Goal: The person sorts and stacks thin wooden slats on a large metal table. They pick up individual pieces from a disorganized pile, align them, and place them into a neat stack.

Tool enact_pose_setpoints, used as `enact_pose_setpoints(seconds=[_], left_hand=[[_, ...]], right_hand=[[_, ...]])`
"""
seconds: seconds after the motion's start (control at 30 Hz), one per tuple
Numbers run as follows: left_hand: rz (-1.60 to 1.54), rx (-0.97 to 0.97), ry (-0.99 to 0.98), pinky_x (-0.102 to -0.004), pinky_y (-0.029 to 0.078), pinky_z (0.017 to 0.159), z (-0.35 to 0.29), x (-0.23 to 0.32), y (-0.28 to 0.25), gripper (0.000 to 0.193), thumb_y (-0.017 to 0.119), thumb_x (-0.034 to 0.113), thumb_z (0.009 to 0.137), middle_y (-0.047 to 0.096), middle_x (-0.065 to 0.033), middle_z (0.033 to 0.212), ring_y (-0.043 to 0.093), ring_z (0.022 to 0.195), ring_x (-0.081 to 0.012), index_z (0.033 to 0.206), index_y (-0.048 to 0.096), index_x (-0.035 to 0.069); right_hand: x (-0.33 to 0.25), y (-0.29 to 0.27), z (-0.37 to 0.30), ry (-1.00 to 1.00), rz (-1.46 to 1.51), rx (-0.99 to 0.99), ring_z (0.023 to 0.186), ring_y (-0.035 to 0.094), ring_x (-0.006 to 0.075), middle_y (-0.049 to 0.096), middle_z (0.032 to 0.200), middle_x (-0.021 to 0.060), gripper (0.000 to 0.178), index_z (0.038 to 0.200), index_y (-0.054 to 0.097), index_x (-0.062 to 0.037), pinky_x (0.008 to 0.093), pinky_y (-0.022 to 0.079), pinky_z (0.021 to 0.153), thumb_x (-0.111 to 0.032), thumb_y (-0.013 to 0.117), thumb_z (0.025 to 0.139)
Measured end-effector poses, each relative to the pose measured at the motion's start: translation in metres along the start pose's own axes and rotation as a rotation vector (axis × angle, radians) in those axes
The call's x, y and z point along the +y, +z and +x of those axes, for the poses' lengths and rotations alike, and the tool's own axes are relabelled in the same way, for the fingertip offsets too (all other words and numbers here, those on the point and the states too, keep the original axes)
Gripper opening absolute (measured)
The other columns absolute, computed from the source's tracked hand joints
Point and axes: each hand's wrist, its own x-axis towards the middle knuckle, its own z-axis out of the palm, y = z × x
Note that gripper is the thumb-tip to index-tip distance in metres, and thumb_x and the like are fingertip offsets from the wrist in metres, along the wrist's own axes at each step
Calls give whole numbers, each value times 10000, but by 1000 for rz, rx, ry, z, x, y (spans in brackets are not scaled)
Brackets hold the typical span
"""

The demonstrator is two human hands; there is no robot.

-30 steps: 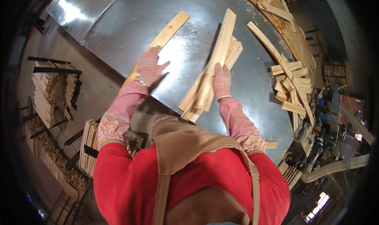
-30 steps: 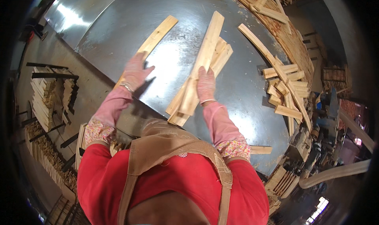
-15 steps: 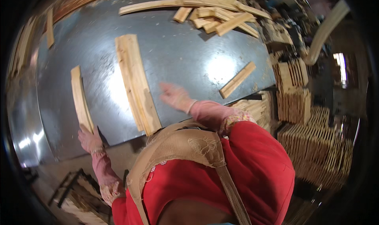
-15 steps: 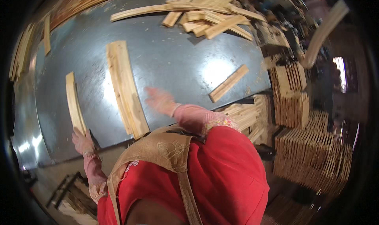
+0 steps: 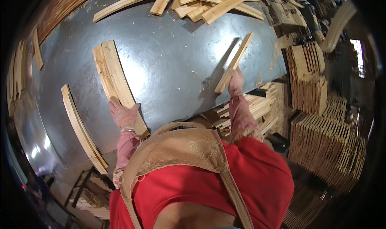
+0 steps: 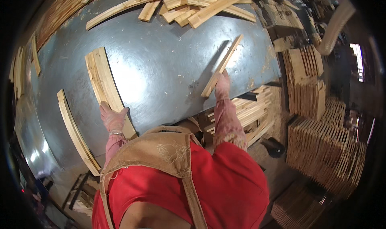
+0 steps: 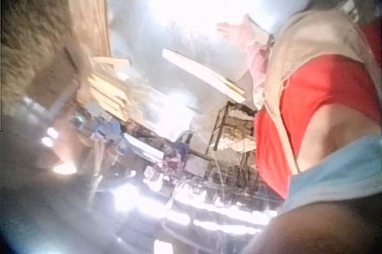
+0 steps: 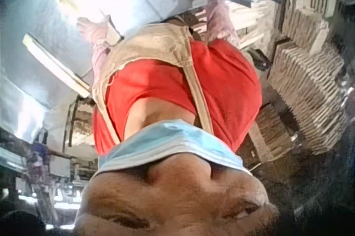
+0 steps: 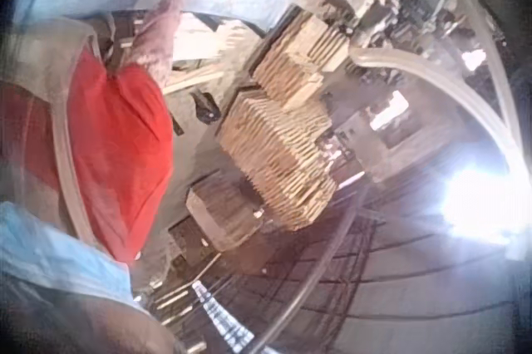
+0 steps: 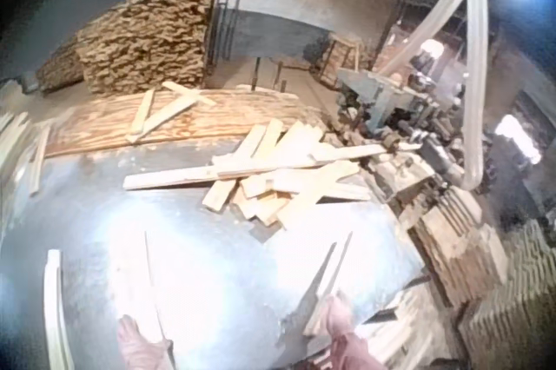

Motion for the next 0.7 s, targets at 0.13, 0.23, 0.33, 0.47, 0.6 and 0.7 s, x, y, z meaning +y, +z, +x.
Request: enact_pose_setpoints(seconds=[0.13, 0.23, 0.33, 0.47, 0.6, 0.7], left_hand=[[-200, -83, -142, -505, 499, 1137, 12, -11, -6, 1250, 973, 493, 701, 539, -300, 1509, 561, 1377, -464, 1644, 303, 19], [-201, -22, -182, -487, 544, 1080, 16, -13, -21, 1207, 980, 459, 696, 685, -300, 1334, 662, 1272, -440, 1606, 359, -34], [-395, 27, -28, -498, 589, 987, 19, -6, 1, 896, 904, 335, 779, 677, -309, 1295, 710, 1121, -445, 1497, 493, -9], [-582, -115, 55, -529, 489, 1098, 1, 31, -20, 835, 744, 474, 932, 584, -324, 1369, 585, 1290, -485, 1541, 441, -11], [-359, 121, 50, -532, 504, 1081, 19, -11, 5, 938, 772, 444, 902, 560, -323, 1431, 586, 1285, -491, 1592, 349, -31], [-395, 12, -6, -526, 521, 1065, 27, -17, -14, 1040, 844, 274, 839, 554, -316, 1456, 592, 1280, -492, 1651, 249, 13]], right_hand=[[-15, 50, -13, 206, 433, -379, 1126, 699, 346, 671, 1285, 203, 610, 1528, 503, -5, 447, 604, 991, -93, 542, 926], [-17, 133, -27, 211, 320, -594, 1161, 691, 326, 679, 1313, 194, 626, 1555, 497, -25, 428, 562, 1070, -153, 588, 950], [2, 203, -52, 134, -307, -784, 1190, 688, 293, 681, 1343, 192, 630, 1584, 475, -24, 383, 530, 1116, -205, 589, 991], [-3, 309, -157, -65, -964, -1115, 1376, 609, 326, 602, 1532, 237, 630, 1644, 391, -1, 384, 445, 1208, -151, 564, 1056], [57, 336, -140, -35, -484, -1545, 1334, 629, 429, 643, 1449, 270, 562, 1566, 487, -31, 463, 487, 1137, -290, 560, 1073], [4, 397, -75, -575, -1008, -1474, 1292, 639, 434, 668, 1404, 273, 587, 1563, 528, -50, 478, 486, 1149, -331, 539, 1048]])
